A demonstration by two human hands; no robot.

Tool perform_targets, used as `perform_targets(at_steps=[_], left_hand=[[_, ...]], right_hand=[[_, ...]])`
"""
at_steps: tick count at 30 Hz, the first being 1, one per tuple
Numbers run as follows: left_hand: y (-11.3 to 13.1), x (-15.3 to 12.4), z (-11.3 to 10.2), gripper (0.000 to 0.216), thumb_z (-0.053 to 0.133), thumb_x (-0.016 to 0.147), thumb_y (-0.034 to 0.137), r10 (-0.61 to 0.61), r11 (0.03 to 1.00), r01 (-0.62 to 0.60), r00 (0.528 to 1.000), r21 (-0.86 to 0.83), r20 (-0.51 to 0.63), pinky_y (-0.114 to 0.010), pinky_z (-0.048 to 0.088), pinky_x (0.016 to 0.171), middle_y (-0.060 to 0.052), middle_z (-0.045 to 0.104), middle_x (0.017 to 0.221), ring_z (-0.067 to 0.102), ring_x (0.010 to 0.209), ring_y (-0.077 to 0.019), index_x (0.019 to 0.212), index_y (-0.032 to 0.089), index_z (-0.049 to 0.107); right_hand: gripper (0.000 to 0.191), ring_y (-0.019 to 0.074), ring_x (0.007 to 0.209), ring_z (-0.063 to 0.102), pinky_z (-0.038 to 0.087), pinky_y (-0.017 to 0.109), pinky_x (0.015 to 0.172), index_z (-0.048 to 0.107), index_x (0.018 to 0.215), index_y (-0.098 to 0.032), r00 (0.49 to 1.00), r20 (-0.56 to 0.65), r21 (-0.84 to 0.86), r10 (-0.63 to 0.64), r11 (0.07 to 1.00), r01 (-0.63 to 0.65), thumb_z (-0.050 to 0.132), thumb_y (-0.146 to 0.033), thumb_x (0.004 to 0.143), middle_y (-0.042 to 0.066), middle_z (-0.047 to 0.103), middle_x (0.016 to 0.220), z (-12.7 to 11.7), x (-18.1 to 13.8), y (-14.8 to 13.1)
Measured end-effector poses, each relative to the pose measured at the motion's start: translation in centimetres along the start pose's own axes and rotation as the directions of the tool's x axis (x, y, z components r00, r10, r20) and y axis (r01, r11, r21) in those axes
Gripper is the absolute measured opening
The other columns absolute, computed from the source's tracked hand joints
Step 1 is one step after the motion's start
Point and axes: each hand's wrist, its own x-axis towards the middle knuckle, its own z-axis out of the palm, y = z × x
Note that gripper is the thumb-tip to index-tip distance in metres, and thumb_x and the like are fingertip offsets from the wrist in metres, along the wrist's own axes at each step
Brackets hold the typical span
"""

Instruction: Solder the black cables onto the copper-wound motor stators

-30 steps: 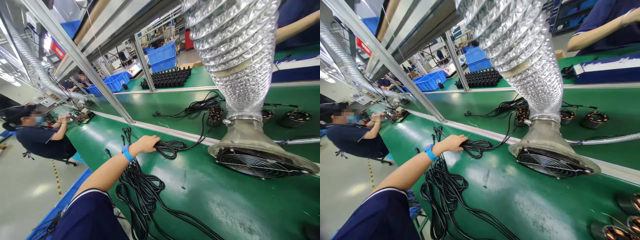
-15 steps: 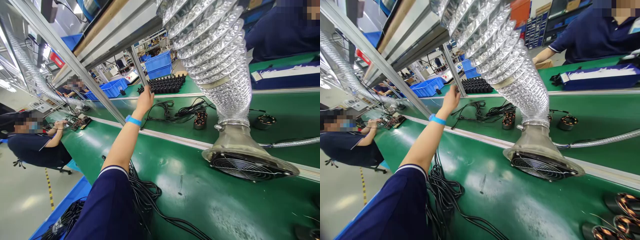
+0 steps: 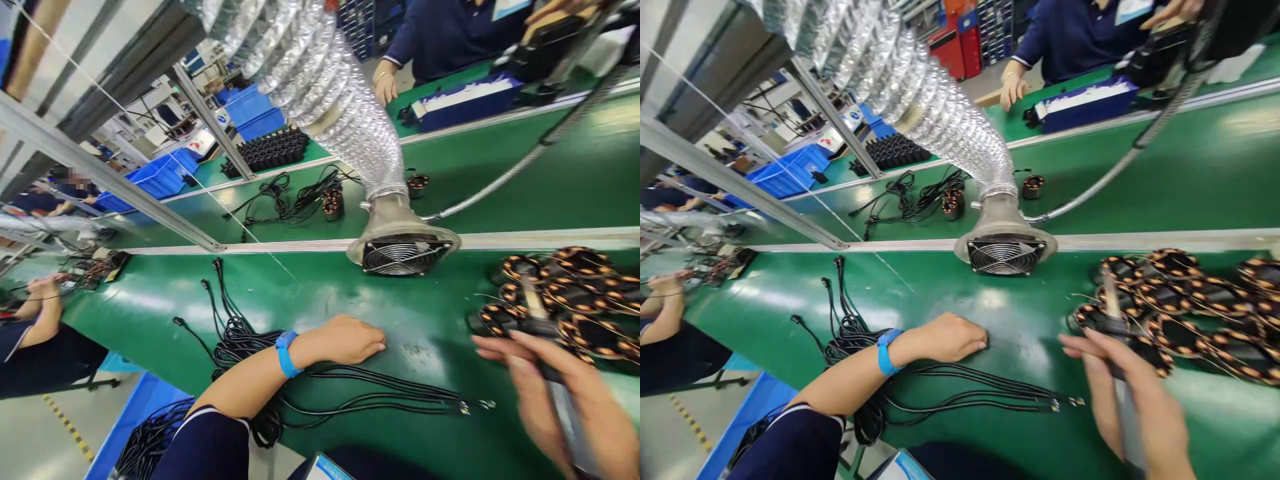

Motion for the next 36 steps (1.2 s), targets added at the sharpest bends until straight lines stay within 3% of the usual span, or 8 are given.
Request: perform_targets(at_steps=[4,9,13,17,23,26,29,36], left_hand=[[4.1,3.0,-1.4,0.037,0.032,0.106,0.039,0.129,0.991,-0.128,0.991,-0.024,0.028,-0.029,0.046,0.070,-0.008,0.076,0.111,0.072,0.094,-0.0206,0.108,0.021,0.065],[5.8,3.7,-2.9,0.040,0.029,0.106,0.033,0.101,0.988,-0.105,0.994,-0.113,-0.045,-0.028,0.047,0.078,-0.008,0.076,0.109,0.071,0.093,-0.0194,0.107,0.018,0.067],[3.0,0.6,-2.8,0.038,0.033,0.105,0.034,-0.041,0.998,0.039,0.999,-0.041,-0.033,-0.031,0.047,0.080,-0.009,0.076,0.103,0.069,0.091,-0.0221,0.100,0.018,0.067],[-1.8,-5.2,-1.8,0.038,0.032,0.103,0.033,-0.234,0.959,0.222,0.971,-0.173,-0.048,-0.028,0.046,0.081,-0.006,0.074,0.098,0.066,0.088,-0.0190,0.098,0.019,0.067],[-5.7,-11.2,0.2,0.042,0.032,0.101,0.042,-0.435,0.836,0.367,0.896,-0.407,-0.085,-0.026,0.047,0.078,-0.002,0.068,0.086,0.060,0.079,-0.0161,0.101,0.019,0.067],[-5.0,-9.9,1.1,0.030,0.043,0.098,0.037,-0.419,0.795,0.301,0.901,-0.526,-0.117,-0.025,0.046,0.081,-0.003,0.069,0.094,0.058,0.085,-0.0151,0.099,0.018,0.066],[-3.1,-6.4,1.8,0.017,0.054,0.091,0.030,-0.394,0.713,0.239,0.914,-0.659,-0.094,-0.024,0.043,0.073,0.001,0.062,0.081,0.053,0.076,-0.0126,0.093,0.016,0.064],[1.4,2.3,1.1,0.031,0.055,0.093,0.043,-0.303,0.559,-0.045,0.919,-0.828,-0.254,-0.025,0.035,0.069,0.004,0.051,0.073,0.044,0.071,-0.0112,0.077,0.016,0.056]], right_hand=[[0.027,0.0180,0.075,0.074,0.064,0.028,0.069,0.055,0.128,-0.024,0.982,0.036,0.016,-0.183,0.983,0.183,0.048,-0.035,0.105,0.007,0.075,0.101,0.9,1.0,-1.7],[0.022,0.0160,0.068,0.071,0.060,0.027,0.064,0.058,0.120,-0.023,0.970,-0.016,-0.118,-0.241,0.964,0.238,0.042,-0.029,0.106,0.003,0.073,0.087,-0.1,1.8,-2.8],[0.030,0.0212,0.073,0.070,0.056,0.034,0.064,0.060,0.114,-0.020,0.989,-0.052,-0.287,-0.142,0.950,0.121,0.038,-0.039,0.107,0.007,0.072,0.090,-2.0,1.8,-1.3],[0.038,0.0255,0.071,0.065,0.047,0.037,0.059,0.061,0.116,-0.018,0.989,0.067,-0.465,-0.135,0.872,0.150,0.032,-0.040,0.106,0.011,0.069,0.085,-2.1,2.0,0.2],[0.030,0.0226,0.065,0.055,0.037,0.035,0.061,0.065,0.115,-0.017,0.966,0.139,-0.386,-0.217,0.887,0.254,0.039,-0.026,0.103,0.009,0.063,0.075,0.1,2.3,0.0],[0.029,0.0209,0.065,0.056,0.042,0.033,0.063,0.063,0.114,-0.019,0.930,0.191,-0.269,-0.314,0.894,0.357,0.038,-0.029,0.104,0.007,0.063,0.078,0.6,2.1,-1.0],[0.022,0.0194,0.067,0.058,0.046,0.032,0.065,0.060,0.116,-0.021,0.897,0.216,-0.167,-0.385,0.891,0.423,0.044,-0.027,0.103,0.004,0.064,0.080,0.5,1.8,-2.3],[0.028,0.0228,0.077,0.064,0.051,0.035,0.069,0.056,0.119,-0.018,0.961,0.139,-0.256,-0.239,0.929,0.268,0.045,-0.039,0.105,0.008,0.067,0.091,0.6,1.4,-3.6]])
